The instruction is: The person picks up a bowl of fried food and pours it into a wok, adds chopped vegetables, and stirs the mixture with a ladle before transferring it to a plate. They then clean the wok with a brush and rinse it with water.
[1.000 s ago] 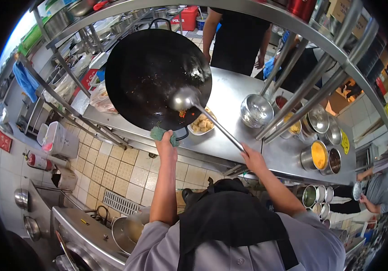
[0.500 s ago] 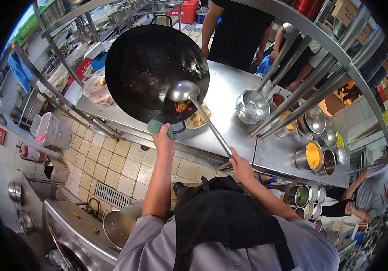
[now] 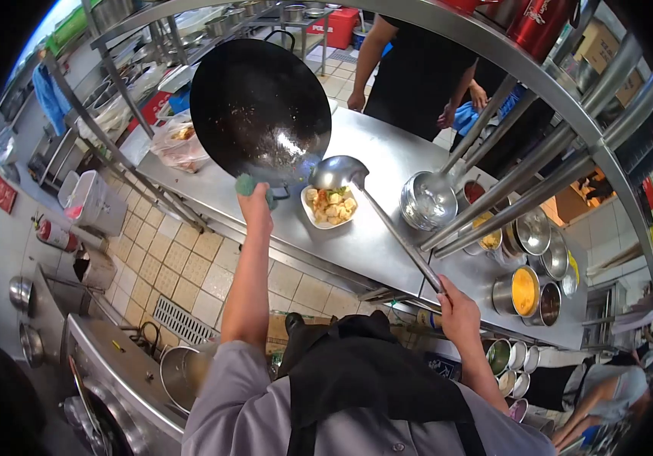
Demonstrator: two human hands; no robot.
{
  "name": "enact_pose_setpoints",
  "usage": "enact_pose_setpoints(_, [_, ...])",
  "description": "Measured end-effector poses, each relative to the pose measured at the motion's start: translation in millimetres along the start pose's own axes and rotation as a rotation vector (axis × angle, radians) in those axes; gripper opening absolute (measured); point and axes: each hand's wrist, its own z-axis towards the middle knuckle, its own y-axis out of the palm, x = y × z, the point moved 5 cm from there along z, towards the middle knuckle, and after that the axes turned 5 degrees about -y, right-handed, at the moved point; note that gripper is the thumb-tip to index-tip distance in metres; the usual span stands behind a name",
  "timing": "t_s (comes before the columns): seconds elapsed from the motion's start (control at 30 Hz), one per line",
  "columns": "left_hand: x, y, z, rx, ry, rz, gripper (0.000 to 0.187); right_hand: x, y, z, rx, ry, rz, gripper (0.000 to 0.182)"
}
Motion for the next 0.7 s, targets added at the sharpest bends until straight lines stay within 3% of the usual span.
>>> enact_pose_setpoints(0.07, [30.0,3.1,-7.5,-0.014,-0.174,0.018,0.018,7.3,-6.6,3.1,-0.071,0.178,0.215,0.033])
enact_pose_setpoints(0.13, [40.8,-17.7,-16.7,0.049,-0.209,-0.019,0.017,23.3,5.8,-0.3,-0.124,0.127,0.417,0.033])
enact_pose_setpoints(0.2, [37.6,-44.6,-47.3,0.006,-0.382,-0.244,0.012,13.4,21.4,-0.4,-0.316,0.05,1.23,0.04])
enact_pose_setpoints(0.23, [37.1,-60.4,-72.4,0.025,-0.379,-0.309,0.009,6.2,23.1,-0.6,-0.44,0.098,1.403,0.048])
enact_pose_setpoints(0.3, [15.4,-108.7,-123.7,0.027,-0.434,-0.469,0.008,13.3,43.2,6.1,-0.536,0.128,1.347,0.048])
enact_pose_setpoints(0.33, [15.9,-118.0,-168.6,-0.064,-0.524,-0.601,0.008,20.6,54.8,9.3,-0.606,0.167,1.272,0.049])
enact_pose_setpoints(0.4, [23.7,-134.2,-257.6,0.183,-0.5,-0.683,0.011,35.2,62.6,23.4,-0.628,0.138,1.2,0.052])
enact_pose_setpoints(0.43, [18.6,-158.9,-298.0,0.184,-0.527,-0.773,0.013,36.5,62.1,32.7,-0.611,-0.018,1.026,0.052])
enact_pose_setpoints(0.47, [23.1,-177.7,-338.9,0.231,-0.463,-0.707,0.014,36.5,61.5,36.9,-0.59,-0.166,0.846,0.053])
enact_pose_setpoints(0.53, [40.9,-188.3,-414.7,0.26,-0.424,-0.703,0.016,34.4,69.4,51.6,-0.657,-0.238,0.845,0.054])
enact_pose_setpoints(0.6, [54.3,-201.9,-486.5,0.643,-0.339,-0.725,0.022,18.2,73.7,50.9,-0.763,-0.377,0.835,0.055])
enact_pose_setpoints(0.7, [57.5,-231.0,-579.1,0.676,-0.119,-0.673,0.016,-20.9,96.0,51.8,-0.863,-0.521,0.853,0.053])
